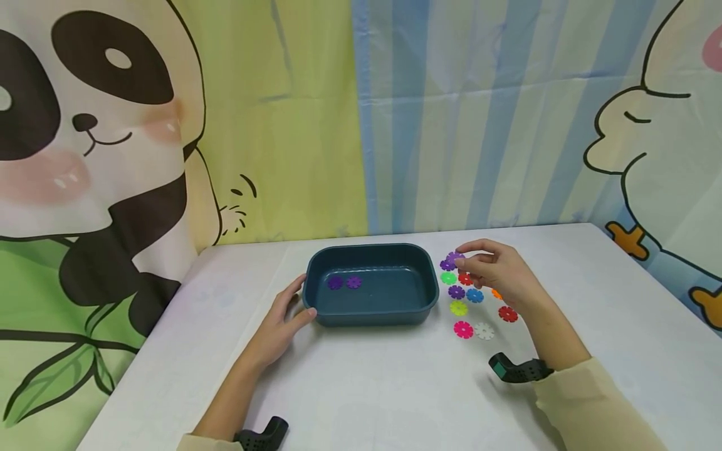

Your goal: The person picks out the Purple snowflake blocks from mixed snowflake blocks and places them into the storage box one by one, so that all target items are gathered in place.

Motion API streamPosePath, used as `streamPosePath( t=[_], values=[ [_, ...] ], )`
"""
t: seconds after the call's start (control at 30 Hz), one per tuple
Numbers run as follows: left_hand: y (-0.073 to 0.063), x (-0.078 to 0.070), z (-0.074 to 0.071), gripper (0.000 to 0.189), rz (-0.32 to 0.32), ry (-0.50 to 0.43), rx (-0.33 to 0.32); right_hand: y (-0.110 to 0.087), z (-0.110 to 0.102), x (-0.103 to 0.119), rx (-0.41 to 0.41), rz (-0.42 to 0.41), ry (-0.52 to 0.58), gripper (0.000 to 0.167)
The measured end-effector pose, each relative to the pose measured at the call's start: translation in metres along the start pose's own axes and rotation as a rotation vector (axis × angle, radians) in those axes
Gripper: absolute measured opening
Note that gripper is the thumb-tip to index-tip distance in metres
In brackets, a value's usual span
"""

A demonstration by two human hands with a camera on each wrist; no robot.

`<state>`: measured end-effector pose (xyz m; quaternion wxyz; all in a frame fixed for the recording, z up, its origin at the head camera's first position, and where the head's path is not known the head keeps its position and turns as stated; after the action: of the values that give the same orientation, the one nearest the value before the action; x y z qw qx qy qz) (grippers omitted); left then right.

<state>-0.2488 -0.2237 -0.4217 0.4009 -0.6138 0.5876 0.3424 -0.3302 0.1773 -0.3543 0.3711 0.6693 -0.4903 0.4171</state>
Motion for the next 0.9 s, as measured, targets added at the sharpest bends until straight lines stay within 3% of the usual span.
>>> streamPosePath(
  t=[0.4, 0.9],
  values=[
    [-0.001, -0.001, 0.000, 0.074, -0.011, -0.011, 0.003, 0.002, 0.013, -0.002, 0.053, 0.112, 0.104, 0.055],
    [-0.001, -0.001, 0.000, 0.074, -0.009, -0.010, 0.001, 0.005, 0.028, 0.003, 0.072, 0.146, 0.212, 0.053]
  ],
)
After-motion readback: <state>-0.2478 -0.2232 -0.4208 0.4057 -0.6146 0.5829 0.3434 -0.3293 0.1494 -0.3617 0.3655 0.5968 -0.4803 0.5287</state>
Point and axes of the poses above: each hand's wrist, its own y-axis towards the middle knuckle, its own z-axis out of the palm, x = y × z, the point moved 7 cm from there along y, towards the middle knuckle, and after that the axes turned 9 degrees about -z, right-handed, at the moved point
